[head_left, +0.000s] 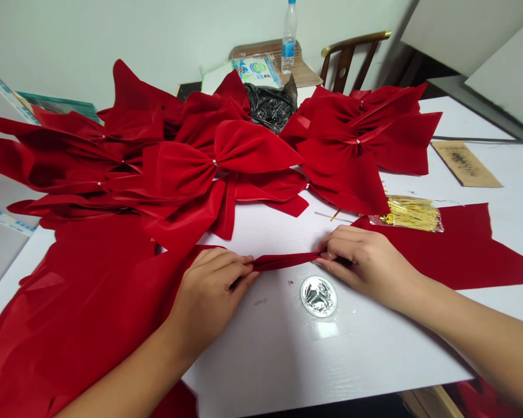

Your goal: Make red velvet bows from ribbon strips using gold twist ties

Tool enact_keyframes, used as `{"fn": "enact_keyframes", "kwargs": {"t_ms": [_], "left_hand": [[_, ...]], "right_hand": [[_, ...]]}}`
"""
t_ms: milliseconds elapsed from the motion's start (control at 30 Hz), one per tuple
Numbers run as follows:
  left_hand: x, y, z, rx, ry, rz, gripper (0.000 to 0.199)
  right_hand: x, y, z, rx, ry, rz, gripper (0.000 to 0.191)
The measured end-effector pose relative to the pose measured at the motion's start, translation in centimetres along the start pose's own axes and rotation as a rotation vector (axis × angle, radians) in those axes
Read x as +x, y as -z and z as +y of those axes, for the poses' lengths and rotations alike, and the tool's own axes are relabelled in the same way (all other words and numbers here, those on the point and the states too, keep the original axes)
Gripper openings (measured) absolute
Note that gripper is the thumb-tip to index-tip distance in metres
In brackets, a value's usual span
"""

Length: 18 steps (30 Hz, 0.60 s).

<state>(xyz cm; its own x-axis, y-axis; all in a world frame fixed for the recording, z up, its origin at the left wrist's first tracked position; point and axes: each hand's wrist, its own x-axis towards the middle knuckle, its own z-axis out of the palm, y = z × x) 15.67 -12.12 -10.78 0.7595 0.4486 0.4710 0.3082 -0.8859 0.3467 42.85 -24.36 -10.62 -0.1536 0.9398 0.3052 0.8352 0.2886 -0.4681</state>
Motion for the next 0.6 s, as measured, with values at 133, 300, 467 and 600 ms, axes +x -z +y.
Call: {"fn": "enact_keyframes", "kwargs": {"t_ms": [133, 300, 467, 600], "left_hand": [[0.28, 0.24, 0.10, -0.018, -0.001, 0.021, 0.013], [0.35, 0.40, 0.28, 0.005, 0.014, 0.017, 0.021], [0.41, 0.35, 0.33, 0.076, -0.002, -0.017, 0.029], [0.42, 0.06, 0.28, 0.117, -0.001, -0.060, 0.022]], "right_hand": [[0.08, -0.01, 0.05, 0.013, 0.002, 0.039, 0.026], [0.04, -0.15, 0.17, -0.038, -0.003, 0.058, 0.031], [0.06, -0.27, 0.40, -0.049, -0.013, 0.016, 0.017], [0.10, -0.56, 0.52, -0.043, 0.019, 0.017, 0.020]]}}
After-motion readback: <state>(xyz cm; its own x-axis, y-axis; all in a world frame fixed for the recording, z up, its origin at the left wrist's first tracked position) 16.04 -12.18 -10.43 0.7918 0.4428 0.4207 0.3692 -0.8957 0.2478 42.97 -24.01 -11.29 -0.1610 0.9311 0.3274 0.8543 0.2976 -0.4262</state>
